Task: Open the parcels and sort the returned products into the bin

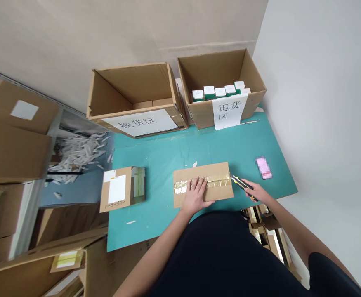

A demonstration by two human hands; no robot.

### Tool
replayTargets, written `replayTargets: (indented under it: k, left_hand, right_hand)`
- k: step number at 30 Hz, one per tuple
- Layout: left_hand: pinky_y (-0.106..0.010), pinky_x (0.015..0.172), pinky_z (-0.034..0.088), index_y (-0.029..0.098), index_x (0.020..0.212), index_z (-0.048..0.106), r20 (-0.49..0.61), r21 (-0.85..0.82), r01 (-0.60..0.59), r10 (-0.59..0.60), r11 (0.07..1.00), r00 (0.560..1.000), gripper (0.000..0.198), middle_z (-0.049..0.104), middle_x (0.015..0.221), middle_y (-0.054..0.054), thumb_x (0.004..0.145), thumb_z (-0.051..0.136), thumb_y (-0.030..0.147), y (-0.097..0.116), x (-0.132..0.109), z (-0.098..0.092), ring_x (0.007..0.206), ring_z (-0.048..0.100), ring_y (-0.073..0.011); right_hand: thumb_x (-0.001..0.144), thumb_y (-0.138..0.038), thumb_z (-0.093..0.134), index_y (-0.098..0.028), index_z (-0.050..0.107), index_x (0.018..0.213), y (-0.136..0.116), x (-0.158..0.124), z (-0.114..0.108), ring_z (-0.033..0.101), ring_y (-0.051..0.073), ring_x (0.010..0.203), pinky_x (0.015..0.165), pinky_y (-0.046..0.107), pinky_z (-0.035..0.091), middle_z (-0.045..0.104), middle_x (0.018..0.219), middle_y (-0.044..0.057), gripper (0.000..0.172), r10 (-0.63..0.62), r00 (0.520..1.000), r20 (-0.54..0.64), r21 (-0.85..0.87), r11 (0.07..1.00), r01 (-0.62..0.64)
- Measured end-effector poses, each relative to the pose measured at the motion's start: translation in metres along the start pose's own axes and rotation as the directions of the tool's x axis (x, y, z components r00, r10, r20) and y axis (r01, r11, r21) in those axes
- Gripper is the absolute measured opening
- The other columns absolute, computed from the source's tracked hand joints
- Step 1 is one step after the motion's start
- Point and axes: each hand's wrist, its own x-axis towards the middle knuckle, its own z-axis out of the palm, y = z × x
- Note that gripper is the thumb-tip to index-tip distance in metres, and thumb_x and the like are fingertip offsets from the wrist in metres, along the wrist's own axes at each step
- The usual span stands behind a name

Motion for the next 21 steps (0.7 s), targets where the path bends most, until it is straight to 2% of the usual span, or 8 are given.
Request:
replayTargets:
  k: [3,7,11,17,21]
  left_hand:
    - [-0.061,0.122,0.015,0.016,0.147,0.048,0.015,-0.003,-0.005,0.005,1.0,1.0,0.092,0.049,0.153,-0.019,0.075,0.066,0.071,0.001,0.0,-0.002,0.144,0.038,-0.0428]
    - [-0.061,0.123,0.015,0.019,0.142,0.054,0.029,-0.005,0.003,-0.003,1.0,1.0,0.086,0.048,0.153,-0.018,0.075,0.066,0.072,0.002,0.0,-0.005,0.144,0.038,-0.0421]
    - [-0.062,0.122,0.017,0.018,0.139,0.056,-0.006,-0.018,-0.006,0.006,1.0,1.0,0.084,0.05,0.151,-0.019,0.075,0.067,0.071,0.0,0.001,-0.004,0.143,0.039,-0.0427]
    - [-0.063,0.122,0.016,0.015,0.137,0.056,-0.002,-0.001,-0.003,0.003,1.0,1.0,0.086,0.051,0.15,-0.021,0.074,0.067,0.072,-0.001,0.003,-0.004,0.143,0.039,-0.0427]
    - [-0.062,0.122,0.015,0.016,0.137,0.056,0.017,0.006,-0.007,0.007,1.0,1.0,0.085,0.05,0.151,-0.02,0.074,0.066,0.073,0.0,0.002,-0.006,0.143,0.039,-0.042]
  right_hand:
    - [0.086,-0.045,0.062,-0.026,0.037,0.157,-0.001,-0.004,0.0,0.047,0.007,0.041,0.037,0.018,0.036,0.059,0.067,-0.007,0.077,0.014,1.0,-0.008,-0.027,1.0,-0.014]
    - [0.088,-0.042,0.06,-0.029,0.038,0.156,-0.007,-0.004,-0.011,0.046,0.007,0.041,0.037,0.018,0.036,0.06,0.067,-0.007,0.073,0.011,1.0,0.023,-0.052,0.999,-0.01]
    - [0.088,-0.038,0.061,-0.03,0.04,0.156,-0.02,0.0,-0.017,0.045,0.006,0.039,0.035,0.018,0.035,0.059,0.065,-0.007,0.071,0.053,0.997,0.048,-0.118,0.992,-0.047]
    - [0.089,-0.04,0.056,-0.029,0.038,0.157,-0.015,-0.01,0.02,0.046,0.006,0.04,0.037,0.018,0.037,0.057,0.068,-0.007,0.071,0.02,0.993,-0.113,-0.054,0.998,-0.027]
    - [0.085,-0.049,0.06,-0.025,0.037,0.157,-0.004,-0.017,0.031,0.046,0.008,0.04,0.036,0.02,0.038,0.056,0.066,-0.007,0.079,0.007,0.993,-0.119,0.013,1.0,-0.006]
